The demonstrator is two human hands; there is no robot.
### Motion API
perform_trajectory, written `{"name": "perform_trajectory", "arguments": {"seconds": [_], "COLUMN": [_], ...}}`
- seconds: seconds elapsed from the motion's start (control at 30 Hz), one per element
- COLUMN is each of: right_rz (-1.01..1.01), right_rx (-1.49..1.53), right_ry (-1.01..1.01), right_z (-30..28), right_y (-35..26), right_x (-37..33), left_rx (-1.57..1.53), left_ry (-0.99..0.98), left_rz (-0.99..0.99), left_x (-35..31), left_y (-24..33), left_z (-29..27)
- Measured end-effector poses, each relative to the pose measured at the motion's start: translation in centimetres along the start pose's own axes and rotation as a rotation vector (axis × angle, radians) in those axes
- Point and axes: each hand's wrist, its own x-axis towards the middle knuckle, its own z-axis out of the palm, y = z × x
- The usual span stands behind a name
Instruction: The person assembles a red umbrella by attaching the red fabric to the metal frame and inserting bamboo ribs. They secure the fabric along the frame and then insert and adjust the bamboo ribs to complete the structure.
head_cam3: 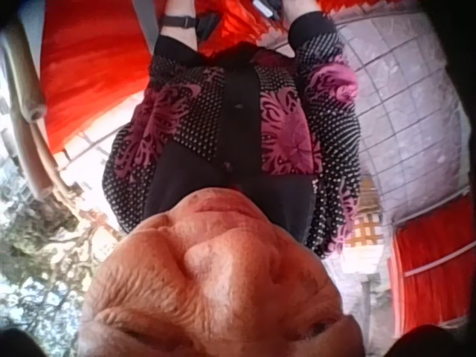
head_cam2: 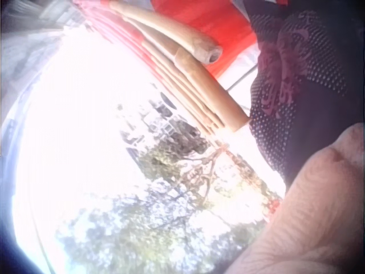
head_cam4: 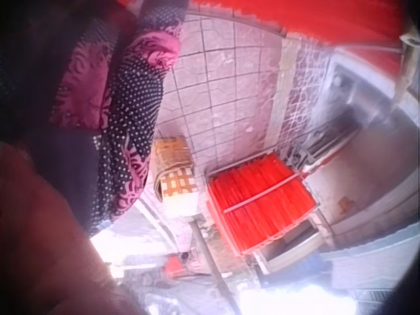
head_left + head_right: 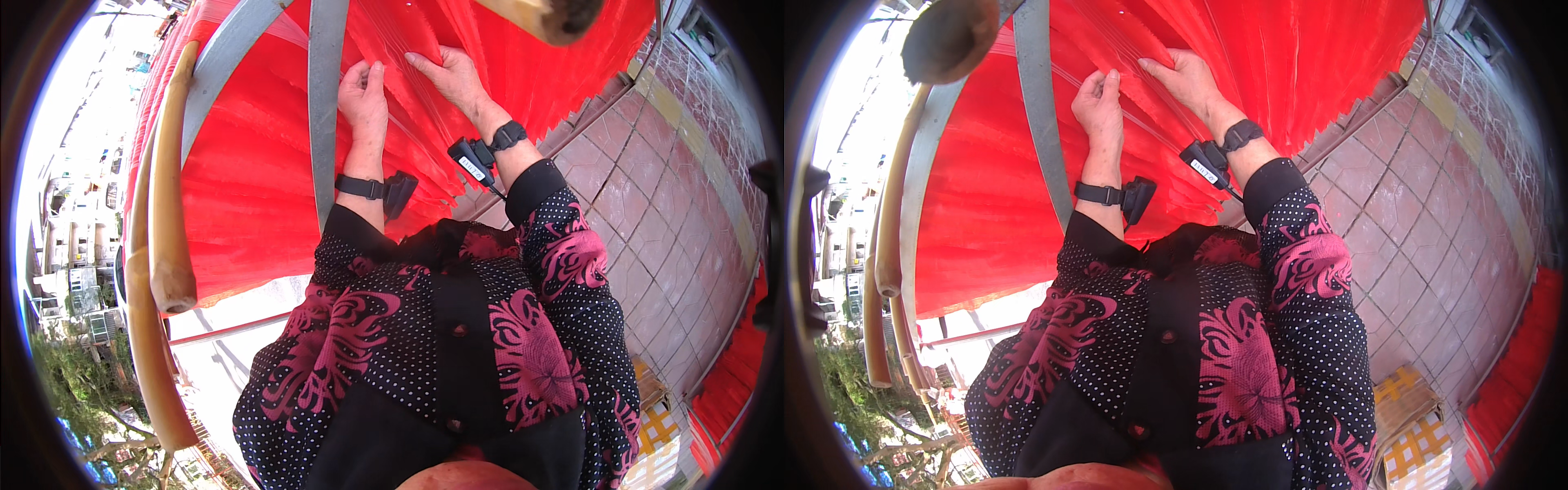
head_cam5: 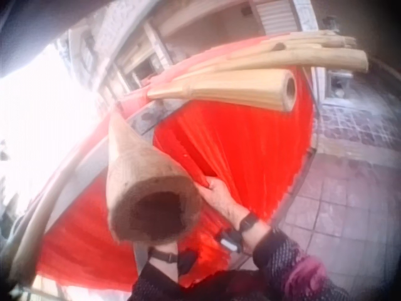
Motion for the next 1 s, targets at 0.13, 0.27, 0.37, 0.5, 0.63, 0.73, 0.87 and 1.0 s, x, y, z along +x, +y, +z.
{"name": "perform_trajectory", "arguments": {"seconds": [0.13, 0.27, 0.37, 0.5, 0.63, 0.73, 0.87, 1.0], "right_rz": [0.035, 0.284, 0.492, 0.737, 0.947, 1.043, 0.914, 0.837], "right_rx": [-0.224, -0.423, -0.55, -0.668, -0.46, -0.418, -0.563, -0.776], "right_ry": [0.041, 0.077, 0.066, -0.747, -0.985, -0.858, -0.842, -0.889], "right_z": [-1.5, -4.7, -6.7, -7.8, -9.0, -8.1, -5.0, -1.8], "right_y": [3.8, 9.9, 15.2, 20.3, 20.4, 19.0, 17.4, 16.5], "right_x": [-0.8, -6.3, -14.9, -27.1, -36.1, -40.5, -44.3, -47.7], "left_rx": [0.075, 0.278, 0.226, 0.704, 0.596, 0.749, 0.807, 0.798], "left_ry": [-0.05, -0.23, -0.411, -1.004, -1.674, -1.969, -2.198, -2.34], "left_rz": [-0.047, -0.178, -0.32, -0.405, -0.891, -0.904, -0.89, -0.853], "left_x": [-0.1, -3.7, -9.6, -17.0, -22.1, -23.8, -26.5, -31.4], "left_y": [-4.1, -10.1, -14.9, -18.7, -18.7, -17.9, -17.5, -18.1], "left_z": [-0.6, -2.0, -4.1, -9.9, -14.4, -15.7, -15.4, -13.9]}}
